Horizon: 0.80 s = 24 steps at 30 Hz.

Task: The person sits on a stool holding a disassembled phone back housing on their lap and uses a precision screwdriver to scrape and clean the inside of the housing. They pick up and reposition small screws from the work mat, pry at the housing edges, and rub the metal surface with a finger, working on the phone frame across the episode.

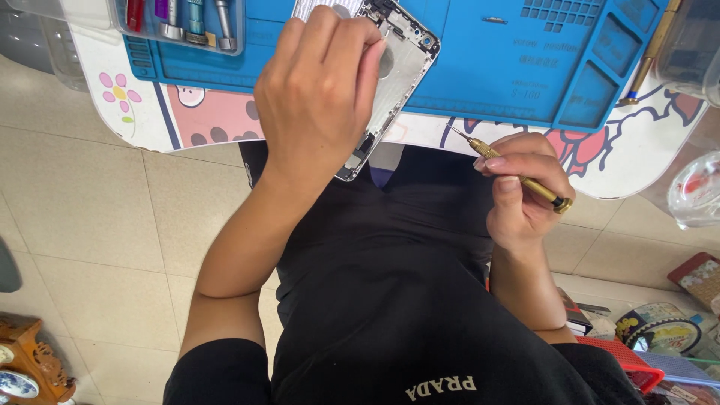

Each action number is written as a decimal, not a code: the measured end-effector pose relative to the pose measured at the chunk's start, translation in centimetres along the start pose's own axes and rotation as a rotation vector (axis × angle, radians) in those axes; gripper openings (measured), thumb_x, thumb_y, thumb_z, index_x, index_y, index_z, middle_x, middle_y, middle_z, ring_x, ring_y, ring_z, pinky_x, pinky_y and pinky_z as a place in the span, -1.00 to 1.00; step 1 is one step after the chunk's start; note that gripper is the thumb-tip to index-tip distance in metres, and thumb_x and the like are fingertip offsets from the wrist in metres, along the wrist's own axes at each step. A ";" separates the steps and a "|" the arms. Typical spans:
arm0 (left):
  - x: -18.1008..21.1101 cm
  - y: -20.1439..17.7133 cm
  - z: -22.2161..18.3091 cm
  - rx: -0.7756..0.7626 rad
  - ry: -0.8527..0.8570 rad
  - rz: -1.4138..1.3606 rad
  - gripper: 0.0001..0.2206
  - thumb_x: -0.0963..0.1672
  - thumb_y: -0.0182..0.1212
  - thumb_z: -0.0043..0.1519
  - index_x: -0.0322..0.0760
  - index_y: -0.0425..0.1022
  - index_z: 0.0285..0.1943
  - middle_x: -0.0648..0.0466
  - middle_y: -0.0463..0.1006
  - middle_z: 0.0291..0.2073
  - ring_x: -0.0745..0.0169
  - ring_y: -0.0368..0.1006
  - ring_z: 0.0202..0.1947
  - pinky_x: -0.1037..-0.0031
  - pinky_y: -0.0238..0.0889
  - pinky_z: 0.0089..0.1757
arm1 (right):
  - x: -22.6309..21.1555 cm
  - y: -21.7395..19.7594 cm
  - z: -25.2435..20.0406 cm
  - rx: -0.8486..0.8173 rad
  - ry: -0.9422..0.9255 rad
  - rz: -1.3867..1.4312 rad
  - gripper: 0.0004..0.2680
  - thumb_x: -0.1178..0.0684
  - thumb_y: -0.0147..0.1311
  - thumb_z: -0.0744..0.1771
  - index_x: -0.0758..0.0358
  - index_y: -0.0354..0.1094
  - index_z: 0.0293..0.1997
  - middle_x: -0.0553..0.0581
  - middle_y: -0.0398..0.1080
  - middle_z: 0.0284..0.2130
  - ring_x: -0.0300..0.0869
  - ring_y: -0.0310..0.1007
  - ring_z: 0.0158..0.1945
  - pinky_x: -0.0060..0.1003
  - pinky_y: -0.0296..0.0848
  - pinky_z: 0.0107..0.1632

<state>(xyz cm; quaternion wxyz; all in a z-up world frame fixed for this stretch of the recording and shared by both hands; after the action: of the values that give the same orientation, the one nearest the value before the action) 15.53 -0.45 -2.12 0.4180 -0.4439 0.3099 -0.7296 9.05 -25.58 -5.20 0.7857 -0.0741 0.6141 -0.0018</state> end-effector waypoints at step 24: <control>-1.7 -2.4 -1.5 -0.154 0.230 0.085 -0.85 -0.17 0.39 0.35 -0.19 0.67 0.08 0.17 0.34 -0.24 0.27 0.26 -0.17 0.37 0.09 -0.19 | 0.1 -0.2 0.1 0.000 0.067 0.027 -0.84 0.01 0.08 0.50 0.32 0.37 0.01 0.20 0.41 -0.21 -0.22 0.43 -0.23 -0.42 0.42 -0.14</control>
<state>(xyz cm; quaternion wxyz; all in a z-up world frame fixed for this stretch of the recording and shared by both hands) 13.84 2.23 -1.40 0.3749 -0.3744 0.4294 -0.7313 9.20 -25.82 -5.29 0.7647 -0.0655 0.6410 0.0065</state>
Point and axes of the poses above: each hand's wrist, its own z-axis towards the middle knuckle, its own y-axis out of the palm, x = y × z, the point moved 3 cm from there along z, towards the middle knuckle
